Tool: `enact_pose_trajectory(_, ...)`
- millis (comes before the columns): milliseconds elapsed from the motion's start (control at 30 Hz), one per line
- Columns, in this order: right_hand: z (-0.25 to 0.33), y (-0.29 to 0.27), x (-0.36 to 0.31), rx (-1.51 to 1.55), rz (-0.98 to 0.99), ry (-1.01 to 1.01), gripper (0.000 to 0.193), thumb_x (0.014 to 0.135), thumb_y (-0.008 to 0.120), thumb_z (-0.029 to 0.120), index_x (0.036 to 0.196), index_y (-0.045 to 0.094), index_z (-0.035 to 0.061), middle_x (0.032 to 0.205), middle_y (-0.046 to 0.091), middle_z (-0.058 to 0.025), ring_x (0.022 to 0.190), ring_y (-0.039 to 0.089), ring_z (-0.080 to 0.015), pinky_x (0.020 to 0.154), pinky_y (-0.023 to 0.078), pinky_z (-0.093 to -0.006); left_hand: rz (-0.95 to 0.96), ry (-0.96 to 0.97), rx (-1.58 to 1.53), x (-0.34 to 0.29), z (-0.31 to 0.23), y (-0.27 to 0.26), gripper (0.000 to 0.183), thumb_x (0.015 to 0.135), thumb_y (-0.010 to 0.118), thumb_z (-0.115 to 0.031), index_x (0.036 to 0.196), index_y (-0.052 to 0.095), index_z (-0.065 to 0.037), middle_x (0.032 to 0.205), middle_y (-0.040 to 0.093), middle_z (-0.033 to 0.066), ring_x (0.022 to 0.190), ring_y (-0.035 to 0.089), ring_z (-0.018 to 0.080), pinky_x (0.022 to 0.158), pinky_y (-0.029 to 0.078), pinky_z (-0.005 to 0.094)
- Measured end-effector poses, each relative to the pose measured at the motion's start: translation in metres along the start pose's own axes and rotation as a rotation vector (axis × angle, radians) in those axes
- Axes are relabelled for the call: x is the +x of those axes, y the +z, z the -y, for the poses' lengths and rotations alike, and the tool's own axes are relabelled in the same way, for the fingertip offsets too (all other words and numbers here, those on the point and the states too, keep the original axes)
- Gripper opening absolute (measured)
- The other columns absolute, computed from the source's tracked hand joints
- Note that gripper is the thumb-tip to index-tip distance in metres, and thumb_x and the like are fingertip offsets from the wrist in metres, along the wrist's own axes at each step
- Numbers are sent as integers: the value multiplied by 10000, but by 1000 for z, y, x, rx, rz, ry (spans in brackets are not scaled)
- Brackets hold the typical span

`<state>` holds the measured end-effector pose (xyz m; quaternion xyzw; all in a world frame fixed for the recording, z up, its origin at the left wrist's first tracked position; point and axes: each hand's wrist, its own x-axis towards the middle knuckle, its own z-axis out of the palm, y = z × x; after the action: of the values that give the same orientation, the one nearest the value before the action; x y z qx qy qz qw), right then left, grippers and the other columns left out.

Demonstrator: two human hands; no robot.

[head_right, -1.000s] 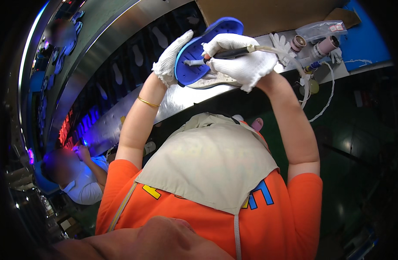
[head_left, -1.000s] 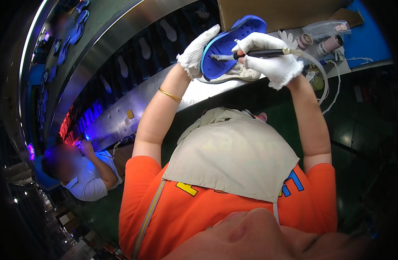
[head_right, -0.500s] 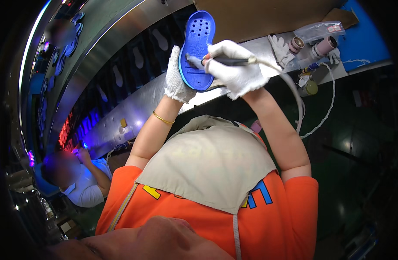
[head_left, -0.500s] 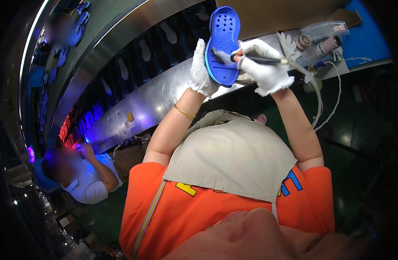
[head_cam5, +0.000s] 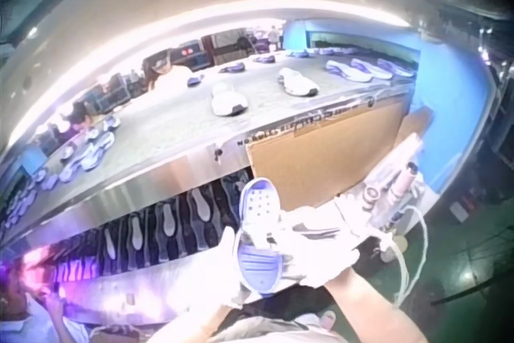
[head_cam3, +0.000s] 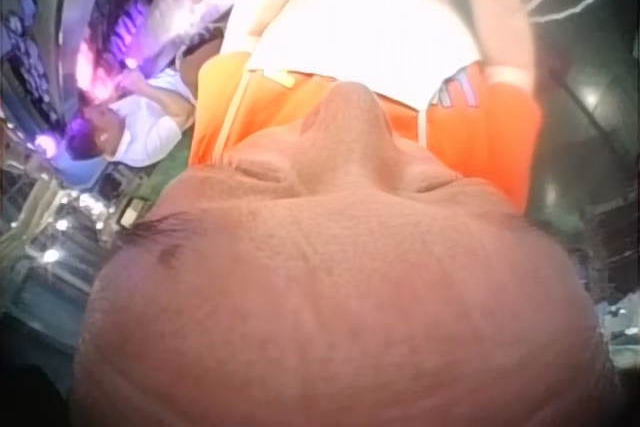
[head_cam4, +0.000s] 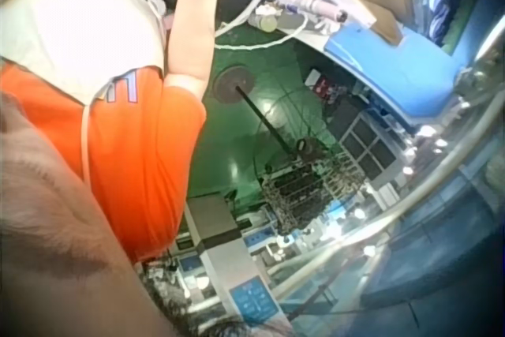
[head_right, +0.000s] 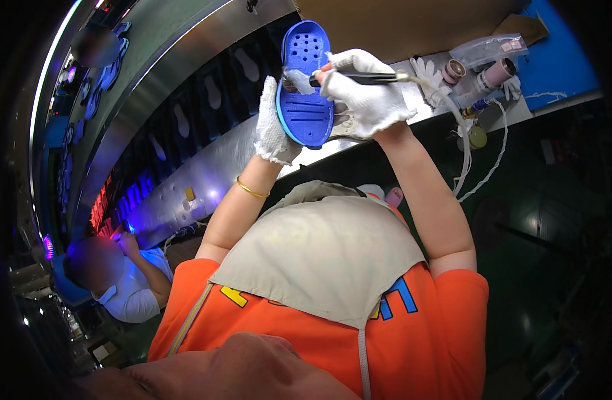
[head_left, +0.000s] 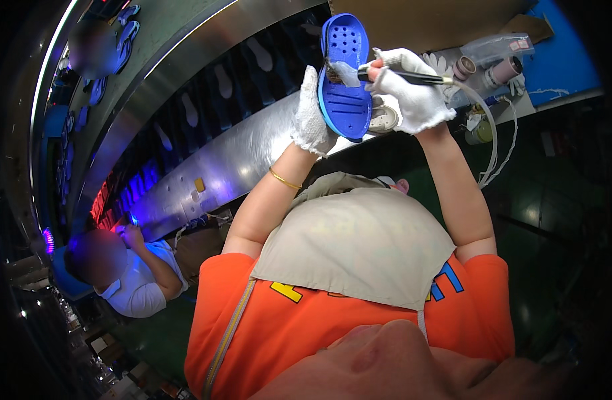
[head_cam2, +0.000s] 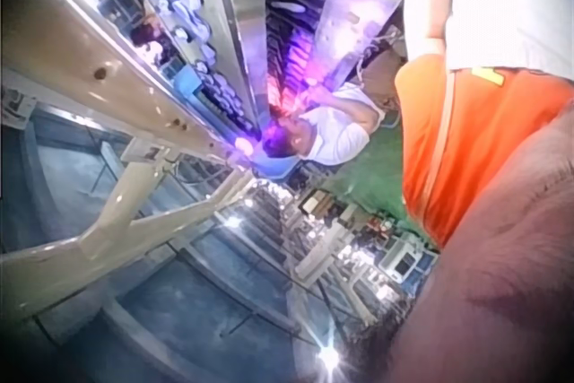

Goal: The person uses a handheld tool to scrape and clean the soles of blue slip-on shoes. They repeatedly pick up shoes from a nearby surface, scrape the soles, and place them back down.

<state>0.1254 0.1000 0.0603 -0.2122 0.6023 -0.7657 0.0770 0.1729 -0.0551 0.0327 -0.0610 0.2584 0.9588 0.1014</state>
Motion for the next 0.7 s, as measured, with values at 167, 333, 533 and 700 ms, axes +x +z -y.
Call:
enact_pose_trajectory(167, -12, -9, 11, 153, -151, -12, 155, 810, 653, 27, 952, 598, 1, 935, 648, -94, 855, 628, -133, 791, 509, -272, 29, -54, 218, 5, -6, -6, 735, 914, 192, -631, 1341, 381, -64, 1190, 551, 196, 957, 624, 331, 836, 533, 434)
enact_pose_trajectory(333, 1, -16, 11, -25, 85, 24, 175, 790, 634, -50, 955, 610, 2, 944, 654, -103, 861, 640, -134, 826, 517, -272, -7, -1, 226, 8, -16, -9, 683, 932, 216, -595, 1326, 407, -71, 1138, 585, 176, 946, 629, 321, 839, 530, 431)
enact_pose_trajectory(533, 43, -15, 31, -764, 373, -680, 217, 649, 631, -97, 817, 591, 35, 829, 609, -97, 774, 614, -245, 702, 496, -311, -10, 60, 379, 4, -30, 3, 640, 954, 224, -551, 1265, 487, -58, 1079, 628, 140, 935, 641, 241, 846, 526, 362)
enact_pose_trajectory(700, 71, -15, 19, -763, 434, -564, 208, 649, 647, -73, 823, 584, 22, 851, 612, -99, 797, 595, -252, 730, 478, -316, 38, 131, 402, 7, -54, 3, 635, 951, 197, -566, 1309, 419, -90, 998, 624, 157, 798, 655, 269, 741, 562, 374)
